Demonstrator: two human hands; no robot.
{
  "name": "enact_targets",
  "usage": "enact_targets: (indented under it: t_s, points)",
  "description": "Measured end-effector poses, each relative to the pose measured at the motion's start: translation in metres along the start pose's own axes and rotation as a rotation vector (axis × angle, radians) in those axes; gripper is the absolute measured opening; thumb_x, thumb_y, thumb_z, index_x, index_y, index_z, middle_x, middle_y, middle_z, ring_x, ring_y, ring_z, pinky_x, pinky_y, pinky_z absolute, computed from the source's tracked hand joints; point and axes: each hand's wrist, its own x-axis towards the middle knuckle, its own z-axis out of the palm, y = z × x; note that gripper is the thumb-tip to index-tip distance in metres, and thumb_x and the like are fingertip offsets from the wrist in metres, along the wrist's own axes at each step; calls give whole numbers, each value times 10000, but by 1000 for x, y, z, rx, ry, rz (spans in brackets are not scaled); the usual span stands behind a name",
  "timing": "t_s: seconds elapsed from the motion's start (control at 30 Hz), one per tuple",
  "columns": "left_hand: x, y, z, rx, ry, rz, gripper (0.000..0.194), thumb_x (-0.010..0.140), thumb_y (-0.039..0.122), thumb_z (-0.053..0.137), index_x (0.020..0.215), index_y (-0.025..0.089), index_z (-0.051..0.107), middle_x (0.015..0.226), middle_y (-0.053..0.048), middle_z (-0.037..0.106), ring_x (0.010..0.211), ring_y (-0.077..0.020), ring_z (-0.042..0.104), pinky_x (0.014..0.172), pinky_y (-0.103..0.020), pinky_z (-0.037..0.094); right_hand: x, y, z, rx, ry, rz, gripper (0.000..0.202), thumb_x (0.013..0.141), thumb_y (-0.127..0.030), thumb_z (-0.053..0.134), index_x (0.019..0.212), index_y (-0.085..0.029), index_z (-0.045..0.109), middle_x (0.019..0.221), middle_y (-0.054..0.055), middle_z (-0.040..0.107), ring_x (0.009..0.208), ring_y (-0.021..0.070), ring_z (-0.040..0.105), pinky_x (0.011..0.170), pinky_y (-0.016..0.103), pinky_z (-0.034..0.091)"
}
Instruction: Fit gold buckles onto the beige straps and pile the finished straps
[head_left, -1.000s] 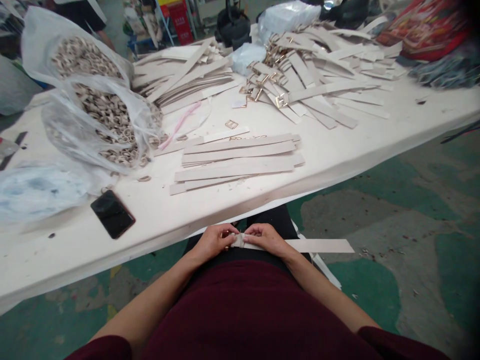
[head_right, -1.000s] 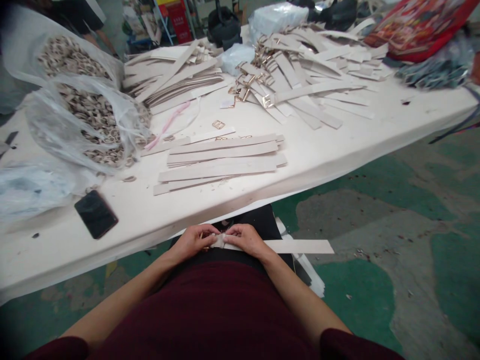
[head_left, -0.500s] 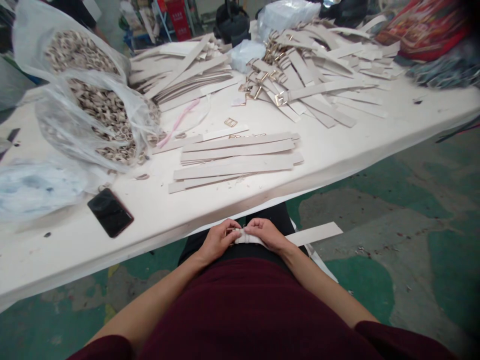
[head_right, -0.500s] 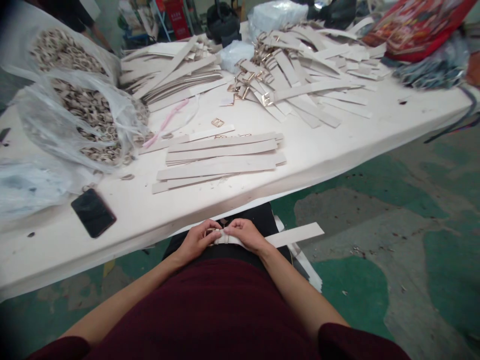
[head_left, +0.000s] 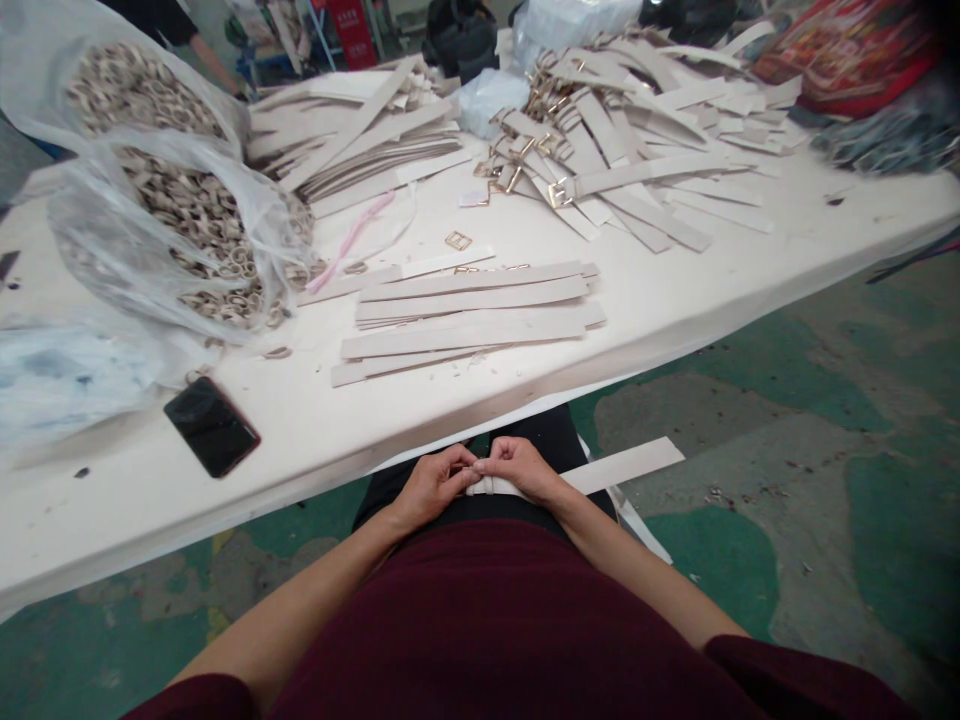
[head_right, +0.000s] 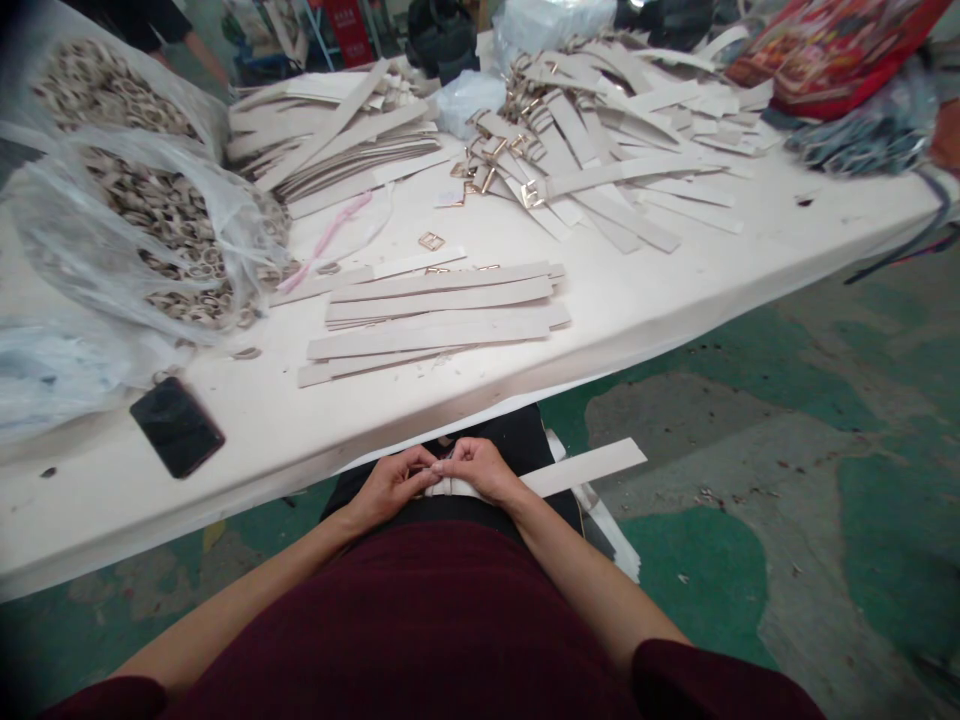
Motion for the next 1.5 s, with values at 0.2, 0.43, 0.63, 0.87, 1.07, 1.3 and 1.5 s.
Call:
enact_targets:
  t_s: [0.2,0.43,0.63,0.87,1.07,1.3,1.5]
  points:
    - [5,-8,2,-87,101,-152,191,748,327,613,815,151,579,640,25,550,541,-83,465,514,-184,369,-2,0,-11,-4,-71,59,336,594,-443,749,615,-149,587,531,-47,538,490,80,426,500,223,300]
    - [14,-6,-3,-272,4,-302,219,678,331,660,724,157,536,516,54,500,452,-67,425,433,-162,310,-5,-5,-17,104,-208,108,285,553,-337,799,659,-146,615,603,-31,610,552,85,497,572,223,364]
    - [16,-8,1,-232,15,-240,275,656,355,696,677,155,508,511,58,487,454,-67,439,432,-160,322,0,-1,-4,59,-91,102,388,479,-388,827,540,-161,517,491,-60,529,476,72,430,484,213,311]
    - [19,-15,0,-212,27,-253,218,667,315,661,711,146,530,545,46,517,464,-68,457,439,-164,341,-3,1,-10,36,-82,91,341,562,-425,780,635,-147,597,548,-42,574,494,75,458,508,216,332]
    - [14,-9,-1,-242,32,-263,265,667,357,676,725,141,534,529,51,499,457,-67,439,443,-170,317,-6,-3,-15,115,-220,115,326,525,-320,823,680,-144,597,610,-32,616,546,83,511,557,214,373]
    - [10,-2,2,-270,-42,-145,276,764,386,606,901,156,538,703,29,527,558,-72,458,514,-183,356,0,-3,-6,170,-94,147,372,490,-347,835,579,-153,530,500,-56,558,476,75,463,493,207,318]
    - [8,1,-1,-83,-116,-26,550,655,339,730,1145,199,522,1016,-37,574,829,-151,527,687,-238,425,4,2,-2,166,-13,157,402,462,-377,837,550,-162,509,480,-58,549,458,78,452,481,219,313]
